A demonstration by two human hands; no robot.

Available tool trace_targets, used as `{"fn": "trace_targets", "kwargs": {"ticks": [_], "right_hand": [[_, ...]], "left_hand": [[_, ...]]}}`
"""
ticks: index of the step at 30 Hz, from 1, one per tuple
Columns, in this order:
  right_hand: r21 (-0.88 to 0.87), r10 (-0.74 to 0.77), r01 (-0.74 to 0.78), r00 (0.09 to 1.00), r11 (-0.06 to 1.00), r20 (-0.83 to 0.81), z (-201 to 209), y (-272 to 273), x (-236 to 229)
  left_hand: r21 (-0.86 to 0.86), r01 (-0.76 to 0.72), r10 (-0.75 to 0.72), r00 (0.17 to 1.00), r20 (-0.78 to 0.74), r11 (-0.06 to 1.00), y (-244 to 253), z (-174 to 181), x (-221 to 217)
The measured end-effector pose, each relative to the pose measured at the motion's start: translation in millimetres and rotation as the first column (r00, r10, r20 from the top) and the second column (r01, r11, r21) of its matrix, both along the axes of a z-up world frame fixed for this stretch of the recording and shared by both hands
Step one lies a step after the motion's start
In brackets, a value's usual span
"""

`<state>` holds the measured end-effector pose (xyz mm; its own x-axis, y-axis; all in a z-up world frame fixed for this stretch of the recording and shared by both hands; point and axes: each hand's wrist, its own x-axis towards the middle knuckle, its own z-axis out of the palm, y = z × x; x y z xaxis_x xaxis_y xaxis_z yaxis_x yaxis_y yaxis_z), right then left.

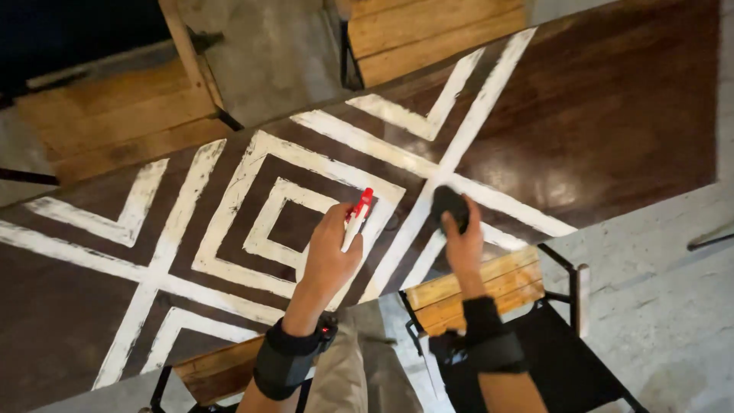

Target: The person sprays a liquid from a bottle onto wooden furniture surfaces and wipes them with a cloth. The person moves between several tables and stools, cleaning both plain and patterned surfaces in a workshop setting.

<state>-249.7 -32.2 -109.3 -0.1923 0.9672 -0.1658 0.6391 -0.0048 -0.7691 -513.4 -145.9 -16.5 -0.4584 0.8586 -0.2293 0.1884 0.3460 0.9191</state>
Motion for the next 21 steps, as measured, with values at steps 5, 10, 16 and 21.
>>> {"fn": "trace_targets", "kwargs": {"ticks": [5, 10, 16, 21], "right_hand": [[0.296, 0.059, -0.095, 0.990, 0.950, 0.127, -77.7, 92.9, 7.8], [0.395, 0.004, -0.126, 0.955, 0.910, 0.295, -138.9, 189.9, -43.4], [0.368, 0.257, -0.398, 0.890, 0.840, 0.376, -109.2, 134.7, -172.2], [0.229, 0.549, -0.668, 0.724, 0.708, 0.417, -103.2, 103.1, -116.0]], "left_hand": [[-0.020, -0.002, 0.004, 0.995, 0.098, 1.000, -3.1, -12.8, -31.8], [0.016, -0.002, 0.001, 0.997, 0.083, 1.000, -21.2, -2.3, -65.3], [-0.050, -0.022, 0.024, 0.999, 0.033, 0.998, -43.7, -18.2, -69.9], [-0.059, -0.039, 0.047, 0.989, 0.142, 0.998, -45.4, -36.3, -56.8]]}}
